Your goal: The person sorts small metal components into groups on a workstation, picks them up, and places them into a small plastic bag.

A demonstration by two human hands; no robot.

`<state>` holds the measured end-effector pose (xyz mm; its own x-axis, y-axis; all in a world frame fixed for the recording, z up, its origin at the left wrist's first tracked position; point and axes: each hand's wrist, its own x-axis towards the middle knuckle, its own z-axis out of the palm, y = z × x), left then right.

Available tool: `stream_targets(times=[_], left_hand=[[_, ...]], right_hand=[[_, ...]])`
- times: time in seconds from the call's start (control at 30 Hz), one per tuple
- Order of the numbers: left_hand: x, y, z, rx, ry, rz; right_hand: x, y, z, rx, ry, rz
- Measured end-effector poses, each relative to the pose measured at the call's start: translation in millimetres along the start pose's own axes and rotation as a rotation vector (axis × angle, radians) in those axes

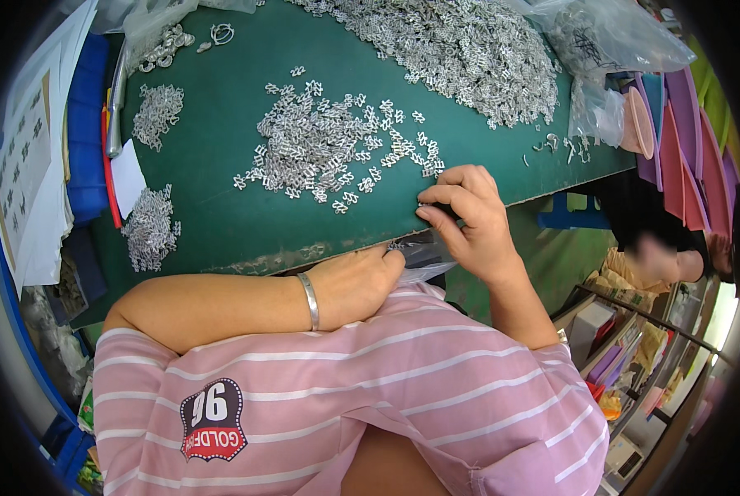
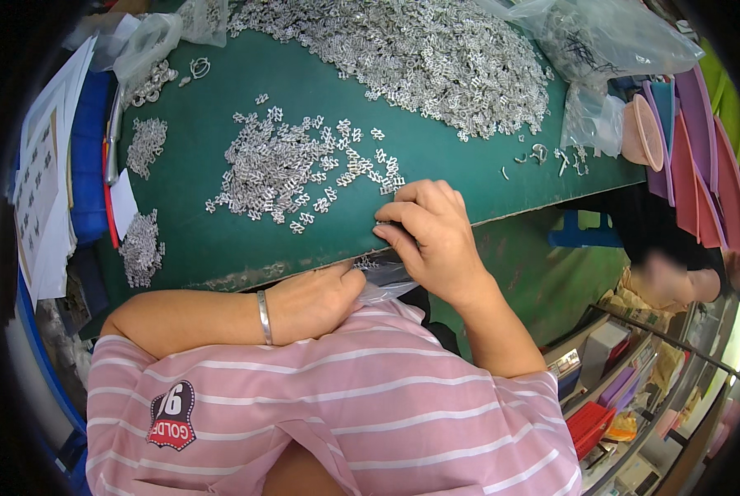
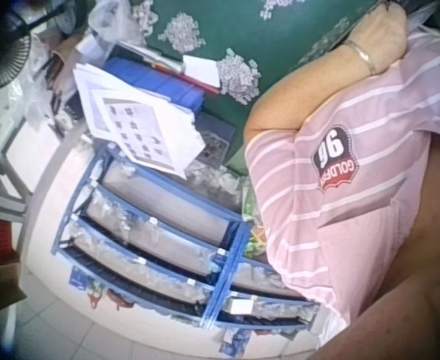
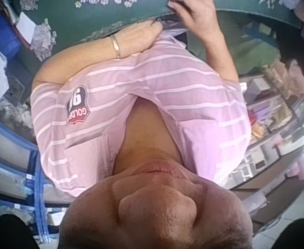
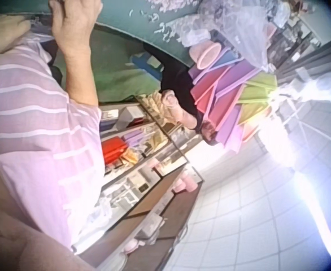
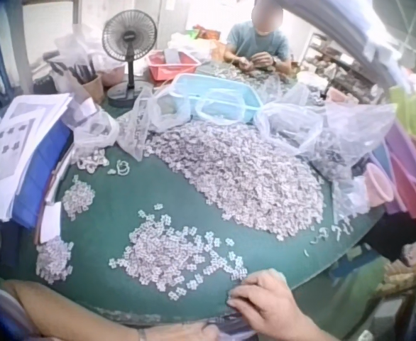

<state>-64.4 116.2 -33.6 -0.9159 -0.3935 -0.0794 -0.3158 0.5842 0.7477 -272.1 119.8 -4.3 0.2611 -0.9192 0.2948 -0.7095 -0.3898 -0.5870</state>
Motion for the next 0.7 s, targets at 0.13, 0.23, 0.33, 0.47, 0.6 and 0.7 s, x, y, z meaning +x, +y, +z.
stream_targets(times=[0.13, 0.23, 0.33, 0.47, 0.6, 0.7], left_hand=[[-1, 1, 2, -0.044, -0.020, -0.022], [-2, -3, 4, -0.022, 0.004, 0.007], [-2, -4, 6, -0.023, 0.057, 0.031], [0, -2, 2, -0.027, 0.011, 0.004], [0, -4, 0, -0.043, -0.095, -0.069], [3, -4, -3, 0.024, 0.035, 0.097]], right_hand=[[-2, -2, 0, 0.015, -0.009, -0.024], [0, -4, -4, 0.075, -0.092, -0.054], [4, -5, -16, 0.203, -0.248, -0.126], [6, 0, -4, 0.170, -0.025, -0.004], [17, 10, 6, -0.015, 0.150, -0.038], [15, 9, 3, 0.024, 0.149, -0.045]])
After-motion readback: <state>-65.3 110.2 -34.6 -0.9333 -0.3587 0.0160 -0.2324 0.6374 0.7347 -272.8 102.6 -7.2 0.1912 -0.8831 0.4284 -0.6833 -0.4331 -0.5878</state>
